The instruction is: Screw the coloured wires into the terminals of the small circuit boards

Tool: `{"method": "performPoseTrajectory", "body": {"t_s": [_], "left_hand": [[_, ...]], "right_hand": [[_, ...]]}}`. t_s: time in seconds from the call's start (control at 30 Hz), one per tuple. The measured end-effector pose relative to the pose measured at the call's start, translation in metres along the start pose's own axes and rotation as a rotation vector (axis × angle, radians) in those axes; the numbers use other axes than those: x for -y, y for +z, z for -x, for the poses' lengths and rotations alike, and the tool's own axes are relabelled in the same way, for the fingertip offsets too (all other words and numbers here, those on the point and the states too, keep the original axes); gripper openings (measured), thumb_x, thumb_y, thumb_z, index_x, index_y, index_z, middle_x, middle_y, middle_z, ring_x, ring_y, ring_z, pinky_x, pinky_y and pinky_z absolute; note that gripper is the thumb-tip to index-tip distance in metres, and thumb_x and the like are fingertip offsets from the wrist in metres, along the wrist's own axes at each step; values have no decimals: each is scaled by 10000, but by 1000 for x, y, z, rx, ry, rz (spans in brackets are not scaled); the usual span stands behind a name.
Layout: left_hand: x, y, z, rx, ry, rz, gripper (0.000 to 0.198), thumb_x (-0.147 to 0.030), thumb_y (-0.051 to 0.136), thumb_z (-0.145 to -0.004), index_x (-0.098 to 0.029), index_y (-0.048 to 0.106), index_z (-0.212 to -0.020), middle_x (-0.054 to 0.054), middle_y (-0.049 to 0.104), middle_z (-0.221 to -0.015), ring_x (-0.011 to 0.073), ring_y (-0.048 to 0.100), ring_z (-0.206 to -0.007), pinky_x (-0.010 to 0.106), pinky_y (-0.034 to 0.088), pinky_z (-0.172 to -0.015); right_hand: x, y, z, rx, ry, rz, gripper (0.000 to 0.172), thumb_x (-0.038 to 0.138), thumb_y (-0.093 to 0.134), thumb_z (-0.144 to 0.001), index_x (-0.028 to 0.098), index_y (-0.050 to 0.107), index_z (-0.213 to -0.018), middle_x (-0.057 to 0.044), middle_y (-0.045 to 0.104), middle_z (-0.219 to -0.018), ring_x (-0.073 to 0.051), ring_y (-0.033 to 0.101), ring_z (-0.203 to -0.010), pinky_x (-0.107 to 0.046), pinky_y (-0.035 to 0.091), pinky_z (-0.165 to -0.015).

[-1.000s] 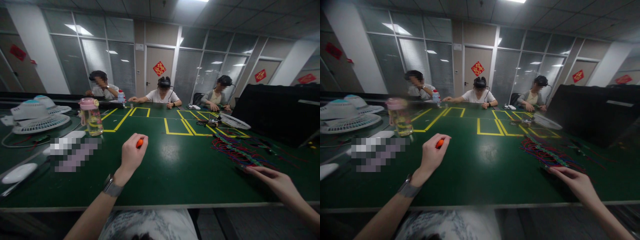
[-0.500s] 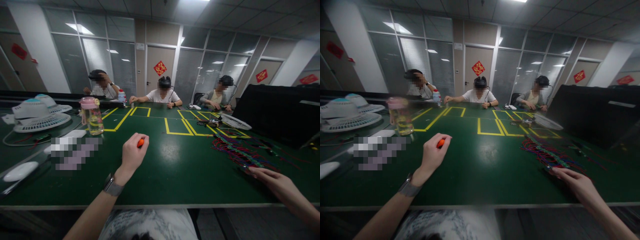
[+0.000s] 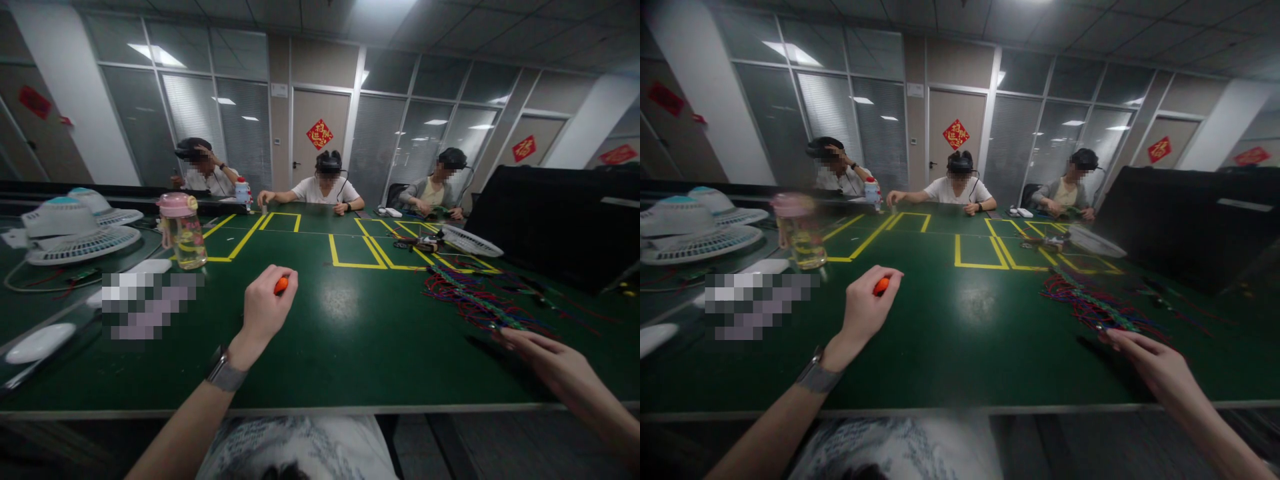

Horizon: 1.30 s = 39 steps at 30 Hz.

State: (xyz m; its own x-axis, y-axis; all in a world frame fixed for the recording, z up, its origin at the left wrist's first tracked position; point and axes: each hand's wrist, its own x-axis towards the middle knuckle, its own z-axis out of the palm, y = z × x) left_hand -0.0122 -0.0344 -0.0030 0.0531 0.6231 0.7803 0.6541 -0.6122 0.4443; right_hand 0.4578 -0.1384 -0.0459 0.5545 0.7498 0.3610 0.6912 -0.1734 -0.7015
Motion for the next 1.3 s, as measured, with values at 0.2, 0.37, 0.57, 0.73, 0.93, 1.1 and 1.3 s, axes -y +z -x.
{"method": "performPoseTrajectory", "body": {"t_s": [0.2,0.37,0.57,0.73,0.93,1.1,1.3], "left_hand": [[2,1,2,30,2,9,232,-298,485,-927,-155,649,-847,37,648,-797,138,617,-700,249,499,-639],[2,1,2,38,1,15,229,-304,484,-927,-159,645,-851,38,651,-800,144,623,-700,254,502,-640],[1,1,2,39,2,4,241,-302,484,-926,-152,652,-840,37,651,-787,142,617,-696,252,494,-630],[1,1,2,28,12,-18,235,-307,485,-926,-162,647,-839,35,653,-791,145,621,-704,250,490,-633],[2,1,3,45,3,-9,246,-303,479,-928,-153,654,-839,41,655,-791,145,620,-702,253,492,-627],[2,1,3,53,-1,15,248,-309,480,-929,-151,654,-852,44,659,-800,147,627,-705,260,502,-634],[1,1,3,52,-2,-2,247,-304,479,-931,-150,648,-837,40,652,-788,145,621,-695,256,496,-632]], "right_hand": [[-5,-5,1,175,18,32,350,539,715,-498,242,786,-668,-97,771,-845,-367,699,-922,-379,538,-804],[-21,-1,1,183,-96,65,331,535,713,-521,247,766,-676,-76,763,-831,-349,704,-887,-391,527,-839],[-13,4,4,198,-137,40,324,510,695,-533,230,764,-681,-96,754,-825,-324,699,-847,-381,521,-825],[-8,6,7,185,-140,29,314,508,687,-532,230,756,-662,-91,751,-798,-315,694,-821,-378,520,-795],[-11,7,8,167,-157,40,316,515,685,-544,235,748,-676,-87,746,-807,-309,693,-818,-372,518,-806],[-9,7,8,187,-205,60,311,512,685,-564,232,750,-684,-93,741,-801,-301,692,-809,-368,529,-781],[-7,11,11,148,-370,61,348,559,675,-601,225,744,-671,-103,730,-788,-297,691,-778,-387,546,-758]]}}
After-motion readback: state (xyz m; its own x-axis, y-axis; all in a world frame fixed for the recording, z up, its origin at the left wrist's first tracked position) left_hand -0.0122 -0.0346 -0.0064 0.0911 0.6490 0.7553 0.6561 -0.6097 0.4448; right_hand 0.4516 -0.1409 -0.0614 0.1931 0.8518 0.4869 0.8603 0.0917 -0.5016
